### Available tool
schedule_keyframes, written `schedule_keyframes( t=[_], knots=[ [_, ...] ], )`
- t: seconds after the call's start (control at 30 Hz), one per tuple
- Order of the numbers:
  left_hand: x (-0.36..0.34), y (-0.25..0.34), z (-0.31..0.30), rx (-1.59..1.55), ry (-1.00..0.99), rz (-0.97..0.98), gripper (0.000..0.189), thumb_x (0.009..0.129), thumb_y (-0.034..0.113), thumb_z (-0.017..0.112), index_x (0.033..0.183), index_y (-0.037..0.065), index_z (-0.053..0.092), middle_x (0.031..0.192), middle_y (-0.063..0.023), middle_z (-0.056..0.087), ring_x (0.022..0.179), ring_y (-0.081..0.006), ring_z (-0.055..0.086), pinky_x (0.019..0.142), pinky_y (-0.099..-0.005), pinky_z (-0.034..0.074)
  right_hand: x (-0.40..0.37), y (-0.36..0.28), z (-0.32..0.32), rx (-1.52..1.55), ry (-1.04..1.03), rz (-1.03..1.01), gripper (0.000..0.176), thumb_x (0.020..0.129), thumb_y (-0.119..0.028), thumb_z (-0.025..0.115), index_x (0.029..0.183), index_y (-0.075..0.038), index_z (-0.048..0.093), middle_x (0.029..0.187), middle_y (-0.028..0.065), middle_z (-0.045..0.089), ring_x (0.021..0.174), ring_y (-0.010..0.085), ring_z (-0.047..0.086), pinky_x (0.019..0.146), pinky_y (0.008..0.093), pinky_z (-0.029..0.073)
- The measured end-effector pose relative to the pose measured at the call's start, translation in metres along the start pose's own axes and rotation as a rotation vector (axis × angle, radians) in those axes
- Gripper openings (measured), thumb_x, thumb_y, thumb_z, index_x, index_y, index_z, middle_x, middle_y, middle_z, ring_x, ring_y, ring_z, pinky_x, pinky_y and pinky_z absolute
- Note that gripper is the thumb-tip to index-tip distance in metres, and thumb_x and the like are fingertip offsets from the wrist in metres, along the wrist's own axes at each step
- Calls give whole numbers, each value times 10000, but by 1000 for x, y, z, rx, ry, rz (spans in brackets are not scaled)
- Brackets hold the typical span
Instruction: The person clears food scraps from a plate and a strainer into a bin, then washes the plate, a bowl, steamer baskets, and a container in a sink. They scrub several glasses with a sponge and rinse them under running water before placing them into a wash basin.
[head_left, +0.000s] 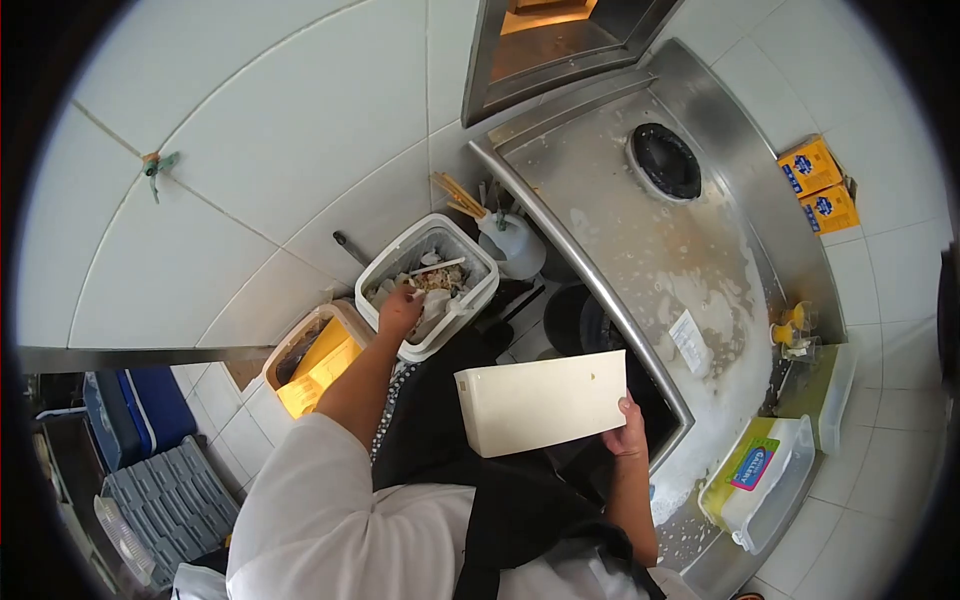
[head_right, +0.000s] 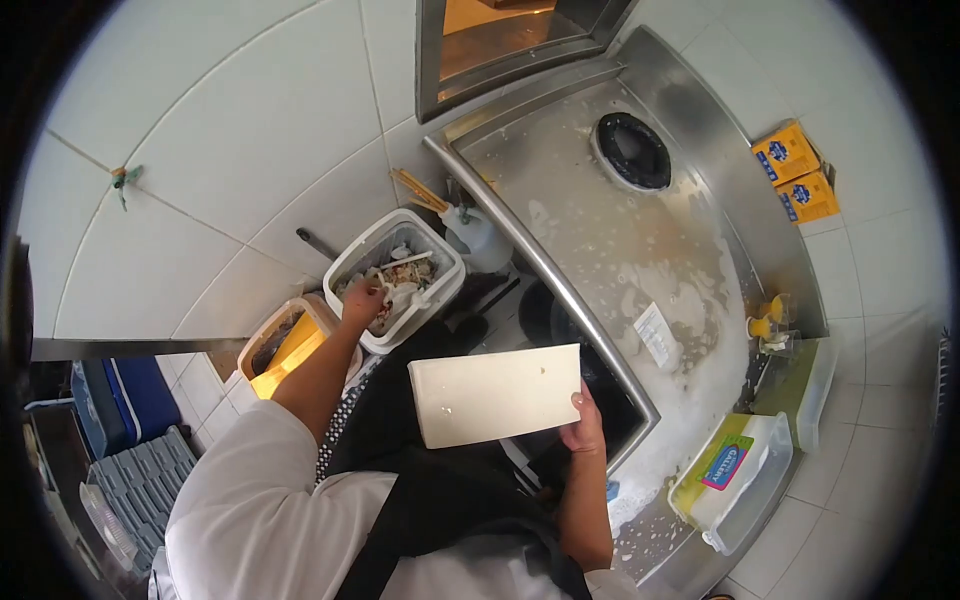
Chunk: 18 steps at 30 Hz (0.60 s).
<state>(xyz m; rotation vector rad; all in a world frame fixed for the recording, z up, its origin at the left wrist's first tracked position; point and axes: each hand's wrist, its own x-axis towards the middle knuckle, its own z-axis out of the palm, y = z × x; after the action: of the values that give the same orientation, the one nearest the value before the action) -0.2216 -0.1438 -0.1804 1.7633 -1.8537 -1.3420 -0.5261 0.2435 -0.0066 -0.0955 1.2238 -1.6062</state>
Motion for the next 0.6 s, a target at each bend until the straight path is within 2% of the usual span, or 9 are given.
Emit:
schedule_keyframes(
  t=[0.07, 0.13, 0.2, 0.27, 0.4, 0.47, 0.5, 0.57, 0.6],
  knots=[
    [12, -13, 16, 95, -88, 111, 458, 865, 382, 760, 1182, 55, 707, 1112, -165, 735, 1043, -339, 699, 892, -432, 547, -4, -3, 2, -3, -14, -7, 829, 837, -324, 655, 1542, 17, 382, 1459, 159, 549, 1329, 291, 554, 1124, 401, 432],
    [13, -1, 33, 114, -145, 539, 488, 855, 368, 785, 1210, 47, 687, 978, -149, 751, 908, -305, 728, 826, -428, 562, -10, -1, 1, -5, -17, -8, 833, 836, -324, 659, 1543, 17, 380, 1460, 160, 548, 1330, 290, 553, 1122, 402, 435],
    [16, 13, 41, 151, -162, 530, 412, 851, 346, 783, 1125, 45, 722, 968, -172, 743, 972, -321, 712, 864, -441, 543, -10, 0, -1, -4, -35, -5, 839, 839, -332, 665, 1546, 16, 377, 1459, 161, 549, 1328, 288, 554, 1117, 403, 440],
    [21, 22, 44, 367, -325, 405, 324, 879, 330, 743, 1024, 41, 747, 957, -198, 728, 951, -339, 706, 857, -440, 538, -11, 0, -3, -12, -31, -11, 839, 840, -340, 668, 1544, 14, 380, 1457, 160, 551, 1326, 288, 555, 1115, 403, 441],
    [40, 5, 32, 301, -259, 535, 315, 874, 350, 718, 949, 44, 740, 930, -246, 709, 979, -413, 681, 893, -459, 535, -15, 1, -9, 7, -21, -22, 835, 842, -354, 672, 1537, 12, 389, 1454, 158, 554, 1324, 288, 557, 1111, 400, 444],
    [50, 5, 1, 164, -37, 317, 390, 911, 408, 677, 1076, 58, 717, 1084, -241, 699, 1078, -424, 657, 937, -497, 519, -17, -4, -6, 12, -18, -27, 828, 844, -353, 670, 1534, 12, 394, 1452, 157, 556, 1322, 286, 558, 1112, 398, 443],
    [48, -3, 1, 166, -40, 318, 390, 911, 408, 677, 1076, 58, 717, 1084, -241, 699, 1078, -424, 657, 937, -497, 519, -19, -5, -4, 12, -22, -25, 821, 845, -352, 668, 1530, 11, 398, 1450, 156, 557, 1321, 285, 559, 1113, 396, 442],
    [37, -18, 5, 589, 63, 199, 573, 912, 514, 658, 1294, 89, 625, 1362, -214, 598, 1225, -432, 589, 1012, -539, 484, -18, -3, -8, 23, -15, -34, 821, 845, -355, 669, 1528, 11, 400, 1446, 156, 559, 1318, 285, 561, 1114, 397, 442],
    [3, 10, -1, 658, -44, 133, 667, 899, 558, 660, 1372, 99, 558, 1449, -194, 523, 1302, -429, 524, 1049, -563, 451, -16, -3, -10, 36, -6, -39, 821, 845, -359, 671, 1526, 12, 401, 1443, 155, 560, 1315, 284, 562, 1114, 397, 441]
  ],
)
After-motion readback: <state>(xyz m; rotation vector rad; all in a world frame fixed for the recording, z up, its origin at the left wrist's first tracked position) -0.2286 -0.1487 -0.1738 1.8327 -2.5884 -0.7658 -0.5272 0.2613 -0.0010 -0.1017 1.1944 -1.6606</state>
